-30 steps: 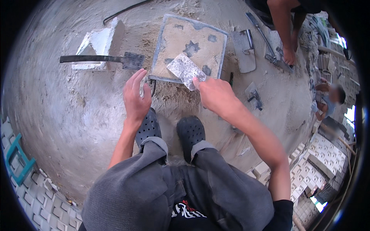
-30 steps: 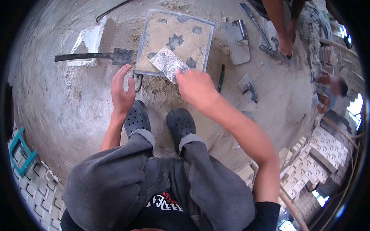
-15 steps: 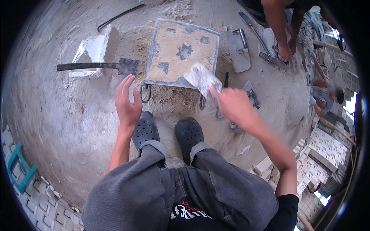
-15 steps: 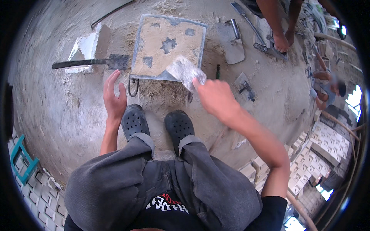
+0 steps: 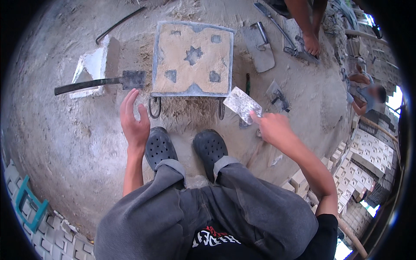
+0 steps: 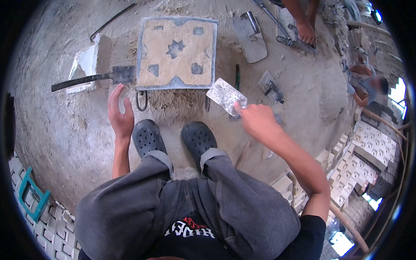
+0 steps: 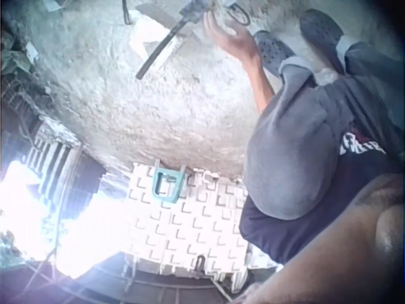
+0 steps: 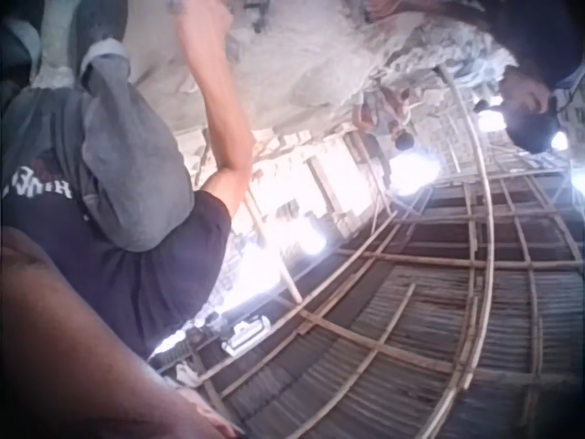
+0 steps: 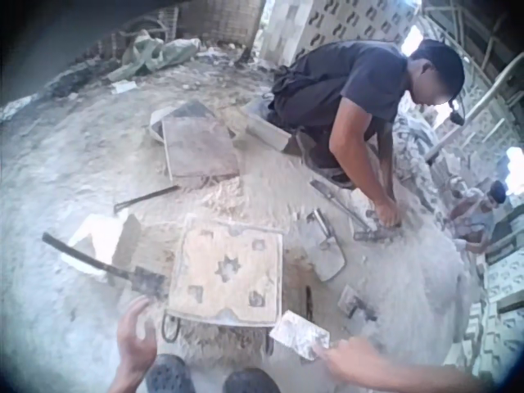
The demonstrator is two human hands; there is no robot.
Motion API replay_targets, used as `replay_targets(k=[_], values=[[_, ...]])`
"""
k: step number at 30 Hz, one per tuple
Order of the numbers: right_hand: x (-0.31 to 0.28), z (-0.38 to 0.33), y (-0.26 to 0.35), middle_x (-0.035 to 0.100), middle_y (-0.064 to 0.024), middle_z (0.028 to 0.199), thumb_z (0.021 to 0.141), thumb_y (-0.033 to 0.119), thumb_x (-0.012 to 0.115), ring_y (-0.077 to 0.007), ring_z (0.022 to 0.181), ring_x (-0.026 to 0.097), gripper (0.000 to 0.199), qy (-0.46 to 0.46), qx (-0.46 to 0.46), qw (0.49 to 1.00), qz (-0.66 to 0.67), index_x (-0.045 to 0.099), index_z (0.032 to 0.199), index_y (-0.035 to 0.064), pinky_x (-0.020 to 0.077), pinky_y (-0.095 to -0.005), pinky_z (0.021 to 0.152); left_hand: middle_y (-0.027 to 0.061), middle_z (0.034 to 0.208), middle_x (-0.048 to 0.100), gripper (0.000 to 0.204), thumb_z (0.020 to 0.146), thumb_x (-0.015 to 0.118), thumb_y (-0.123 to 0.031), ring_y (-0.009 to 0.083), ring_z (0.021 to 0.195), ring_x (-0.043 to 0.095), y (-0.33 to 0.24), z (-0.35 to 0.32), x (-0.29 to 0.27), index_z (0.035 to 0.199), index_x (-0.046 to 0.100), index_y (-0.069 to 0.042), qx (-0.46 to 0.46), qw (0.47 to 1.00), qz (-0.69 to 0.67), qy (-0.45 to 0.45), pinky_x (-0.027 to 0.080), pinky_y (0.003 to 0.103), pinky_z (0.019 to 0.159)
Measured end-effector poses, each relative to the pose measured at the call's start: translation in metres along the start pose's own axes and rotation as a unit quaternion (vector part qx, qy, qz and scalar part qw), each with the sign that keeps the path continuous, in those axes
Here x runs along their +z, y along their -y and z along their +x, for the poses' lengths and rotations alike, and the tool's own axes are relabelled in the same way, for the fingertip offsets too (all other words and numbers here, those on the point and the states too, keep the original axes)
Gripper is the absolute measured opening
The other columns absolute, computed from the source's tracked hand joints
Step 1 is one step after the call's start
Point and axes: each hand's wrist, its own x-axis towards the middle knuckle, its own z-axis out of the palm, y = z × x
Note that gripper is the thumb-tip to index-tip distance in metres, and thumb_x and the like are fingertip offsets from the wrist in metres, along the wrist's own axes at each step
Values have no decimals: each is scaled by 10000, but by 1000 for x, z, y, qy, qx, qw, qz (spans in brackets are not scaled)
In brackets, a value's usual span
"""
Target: The person fills a star-shaped mold with a light-colored powder using a small trowel and their hands. The person then scrapes off excess material with a flat tool, presses the material down firmly by hand, and carefully removes a tile from a separate frame.
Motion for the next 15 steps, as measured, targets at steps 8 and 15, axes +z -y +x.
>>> replay_targets(k=[8, 15], values=[[-24, 47, 8, 653, -136, 778, 845, 89, 533, -340, 704, 662, 519, -108, -56, 993, 10, 568, 1354, 181, 506, -473, 604, 163, 1284, 604, 369, 891, 542, 5, 323, 1213, 558, -14, -1, 14, 1256, 592, -17, 5, 1000, -11, 8, 425, 404, 1039], [1, 5, -26, 652, -130, 767, 858, 101, 523, -322, 704, 665, 507, -4, -9, 1000, -21, 569, 1353, 198, 501, -478, 604, 164, 1276, 610, 376, 885, 545, 13, 323, 1223, 558, -5, 1, 3, 1257, 589, -16, -10, 1000, -11, -2, 424, 406, 1041]])
